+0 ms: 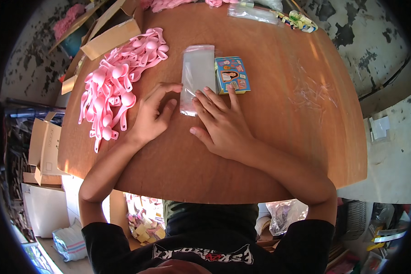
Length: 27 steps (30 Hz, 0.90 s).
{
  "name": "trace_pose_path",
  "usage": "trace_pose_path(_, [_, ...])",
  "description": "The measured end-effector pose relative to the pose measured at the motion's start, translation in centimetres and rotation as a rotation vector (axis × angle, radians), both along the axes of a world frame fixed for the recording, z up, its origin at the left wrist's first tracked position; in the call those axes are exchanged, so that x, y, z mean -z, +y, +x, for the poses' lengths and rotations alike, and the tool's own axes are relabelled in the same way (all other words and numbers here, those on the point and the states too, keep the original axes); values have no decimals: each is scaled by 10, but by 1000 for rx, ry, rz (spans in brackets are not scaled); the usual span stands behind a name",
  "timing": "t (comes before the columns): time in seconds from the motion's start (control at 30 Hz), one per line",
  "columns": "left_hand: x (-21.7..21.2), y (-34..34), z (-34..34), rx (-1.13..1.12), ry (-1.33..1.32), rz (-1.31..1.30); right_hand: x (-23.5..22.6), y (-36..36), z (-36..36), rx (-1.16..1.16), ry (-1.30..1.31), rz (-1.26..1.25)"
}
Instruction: The person repeatedly picks up pink plastic spoons and places them into small clear plastic bags along with a yellow paper insert. The person seals each bag and sets it aside, continuing the process with multiple spoons and bags.
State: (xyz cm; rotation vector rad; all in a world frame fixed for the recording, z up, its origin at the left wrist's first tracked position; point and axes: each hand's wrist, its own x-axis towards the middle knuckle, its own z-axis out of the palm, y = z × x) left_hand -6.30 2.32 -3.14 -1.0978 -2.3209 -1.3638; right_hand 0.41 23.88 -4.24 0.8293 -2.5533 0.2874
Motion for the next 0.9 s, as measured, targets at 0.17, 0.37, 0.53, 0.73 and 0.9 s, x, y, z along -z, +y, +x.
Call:
trace_pose_path(0.17, [2, 0, 0, 8, 26, -12, 1, 1, -2, -15, 3, -83])
trace_pose_path(0.37, [3, 0, 2, 19, 48, 3, 6, 5, -5, -30, 10, -226])
trace_pose_path(0.53, [2, -1, 2, 45, 43, -9, 6, 6, -12, -3, 101, -337])
trace_pose_path(0.73, [0, 4, 2, 125, 245, -100, 7, 7, -17, -45, 158, -447])
trace_pose_path(0.9, [9, 2, -2, 79, 225, -60, -7, -1, -11, -29, 124, -481])
